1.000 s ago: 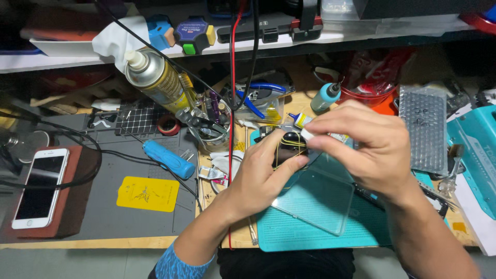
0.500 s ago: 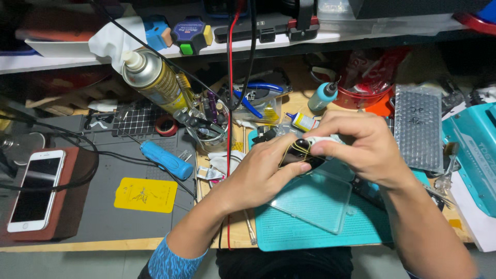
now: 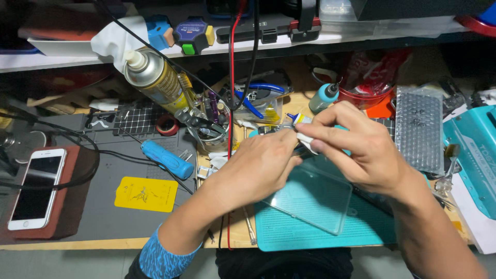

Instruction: The person wipes the back and sides of a smartphone with a white cloth while the device is held with rubber bands. The person then handles a tube of adhesive and a small plastic parts box, placing items on the workbench.

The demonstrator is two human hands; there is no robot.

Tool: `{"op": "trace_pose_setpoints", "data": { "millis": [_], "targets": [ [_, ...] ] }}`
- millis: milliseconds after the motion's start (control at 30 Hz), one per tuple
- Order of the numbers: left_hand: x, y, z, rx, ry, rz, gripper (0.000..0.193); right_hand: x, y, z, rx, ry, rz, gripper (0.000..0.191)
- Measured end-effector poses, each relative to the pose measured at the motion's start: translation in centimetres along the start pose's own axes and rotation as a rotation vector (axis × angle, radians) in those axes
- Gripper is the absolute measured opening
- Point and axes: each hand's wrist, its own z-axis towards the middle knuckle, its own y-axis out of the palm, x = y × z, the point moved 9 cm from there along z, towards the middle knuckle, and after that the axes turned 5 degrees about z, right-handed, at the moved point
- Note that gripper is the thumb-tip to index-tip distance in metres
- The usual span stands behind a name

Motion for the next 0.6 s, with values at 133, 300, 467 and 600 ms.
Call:
{"op": "trace_pose_setpoints", "data": {
  "millis": [133,300,467,600],
  "targets": [
    [-0.1,0.0,0.2,0.003,-0.002,0.034,0.025,0.3,0.3,0.4,-0.019,0.001,-0.017,0.031],
    [0.9,-0.2,0.2,0.137,0.069,0.09,0.022,2.5,0.2,-0.4,0.079,0.15,0.24,0.018],
    [1.2,1.0,0.5,0.113,0.023,0.228,0.02,5.4,0.5,-2.4,0.171,0.36,0.344,0.007],
    [1.2,1.0,0.6,0.137,-0.051,0.233,0.019,9.1,0.5,-4.8,0.388,0.558,0.63,0.012]
  ]
}}
